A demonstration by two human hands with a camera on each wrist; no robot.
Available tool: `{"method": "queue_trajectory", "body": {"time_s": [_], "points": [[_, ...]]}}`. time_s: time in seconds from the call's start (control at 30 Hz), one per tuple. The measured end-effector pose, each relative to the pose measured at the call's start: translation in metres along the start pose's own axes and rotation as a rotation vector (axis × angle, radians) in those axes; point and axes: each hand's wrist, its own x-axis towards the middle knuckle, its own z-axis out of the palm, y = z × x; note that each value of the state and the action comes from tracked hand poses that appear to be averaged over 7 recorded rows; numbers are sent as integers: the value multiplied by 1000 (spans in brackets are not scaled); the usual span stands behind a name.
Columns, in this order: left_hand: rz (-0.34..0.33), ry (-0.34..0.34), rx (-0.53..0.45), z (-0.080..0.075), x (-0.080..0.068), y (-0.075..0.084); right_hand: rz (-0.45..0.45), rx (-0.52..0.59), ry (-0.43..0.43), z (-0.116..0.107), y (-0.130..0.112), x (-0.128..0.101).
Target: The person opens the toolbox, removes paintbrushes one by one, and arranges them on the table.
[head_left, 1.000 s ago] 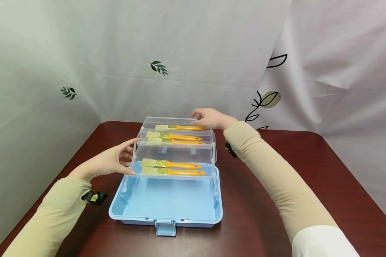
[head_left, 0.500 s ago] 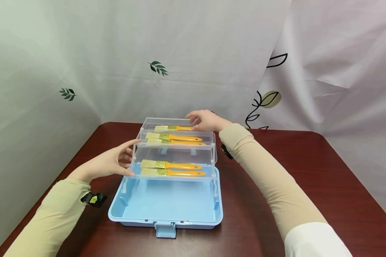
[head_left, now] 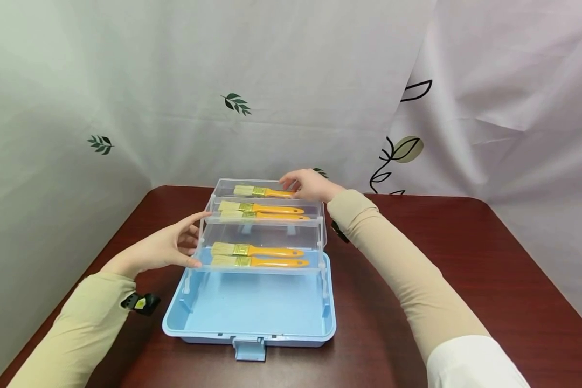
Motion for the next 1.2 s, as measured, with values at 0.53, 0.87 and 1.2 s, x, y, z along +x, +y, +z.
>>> {"method": "queue_trajectory", "body": {"time_s": [0.53,0.87,1.2], "points": [[-13,2,10,0,0,0,92,-26,-124,-10,-10,6],[-17,5,12,0,0,2,177,75,-143,-16,-14,6],[-25,-1,6,1,-1,2,265,209,-189,-16,-15,5]]}}
